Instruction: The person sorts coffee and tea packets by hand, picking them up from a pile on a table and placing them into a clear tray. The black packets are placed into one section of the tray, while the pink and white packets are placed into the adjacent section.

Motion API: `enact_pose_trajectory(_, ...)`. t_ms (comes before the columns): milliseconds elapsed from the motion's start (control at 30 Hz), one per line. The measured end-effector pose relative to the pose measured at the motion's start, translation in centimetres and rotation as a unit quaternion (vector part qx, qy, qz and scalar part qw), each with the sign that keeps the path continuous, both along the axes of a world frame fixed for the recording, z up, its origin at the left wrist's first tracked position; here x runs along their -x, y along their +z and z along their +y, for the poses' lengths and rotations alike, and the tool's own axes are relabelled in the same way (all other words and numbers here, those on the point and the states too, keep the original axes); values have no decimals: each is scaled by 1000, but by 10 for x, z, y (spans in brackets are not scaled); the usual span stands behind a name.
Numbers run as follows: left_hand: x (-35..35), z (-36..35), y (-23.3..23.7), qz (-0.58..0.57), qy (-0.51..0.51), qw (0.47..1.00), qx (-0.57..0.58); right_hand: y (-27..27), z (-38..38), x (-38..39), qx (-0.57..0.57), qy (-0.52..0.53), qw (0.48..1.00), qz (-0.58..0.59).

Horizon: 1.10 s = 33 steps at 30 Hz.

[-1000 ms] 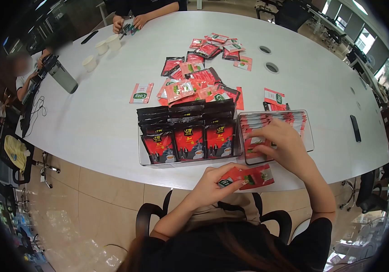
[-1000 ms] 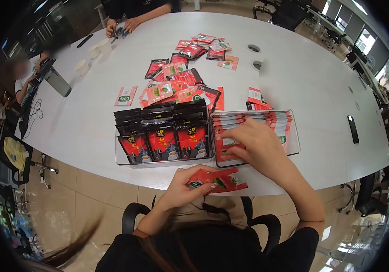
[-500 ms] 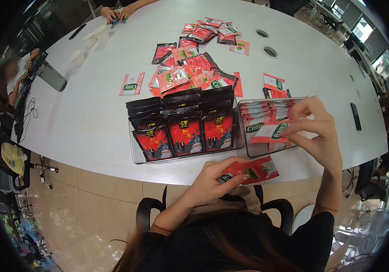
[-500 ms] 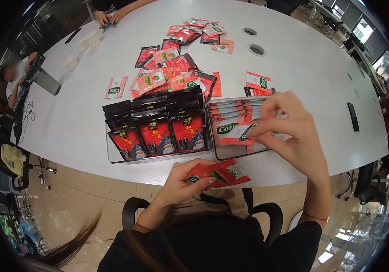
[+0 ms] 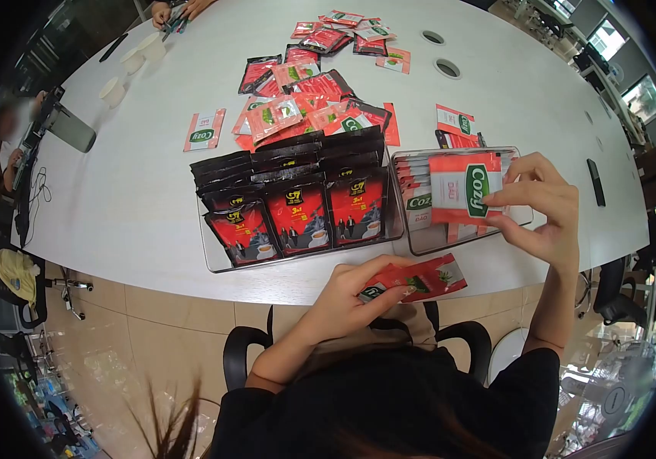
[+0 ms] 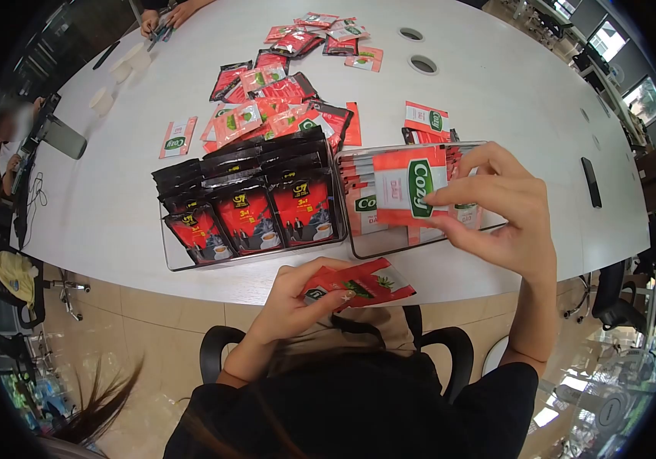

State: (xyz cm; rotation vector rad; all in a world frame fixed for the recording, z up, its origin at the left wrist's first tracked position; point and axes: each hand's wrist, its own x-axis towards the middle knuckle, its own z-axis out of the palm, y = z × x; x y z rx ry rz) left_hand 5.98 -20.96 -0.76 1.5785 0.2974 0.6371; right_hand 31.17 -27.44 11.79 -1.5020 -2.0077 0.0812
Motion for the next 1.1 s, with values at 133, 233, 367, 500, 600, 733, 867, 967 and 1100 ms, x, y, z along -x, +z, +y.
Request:
enact_pose_trajectory(133,1,0,1,0,-3,1000,3,-8,8,-7,43,28,998,-23)
enact_pose_trajectory(233,0,0,-1,-12,1,1000,-9,-11,13,-3,94,50,994,-16)
enact_pose_trajectory(367,1,1,1,-8,-3,1000,-9,-9,19,3,60,48,988,-134)
enact_pose_trajectory(500,1,1,-1,-13,-8,1000,-9,6,20,7,58,25,981,-182)
enact_pose_trajectory(600,0,1,1,-14,-9,1000,-6,7,20,13,64,24,964,-255)
enact_pose_trajectory(733,1,1,2,-9,-8,1000,-1,-18,28,30,97,81,962,-243)
enact_pose_trajectory(867,2,0,1,-13,3,1000,-15,-16,32,30,59,68,974,-209)
enact_pose_trajectory(967,3,0,1,-4,-2,1000,20,-12,29,28,16,62,992,-110)
enact_pose_trajectory(1100,3,-1,-1,-6,6,1000,23,3,12,35,198,87,971,105)
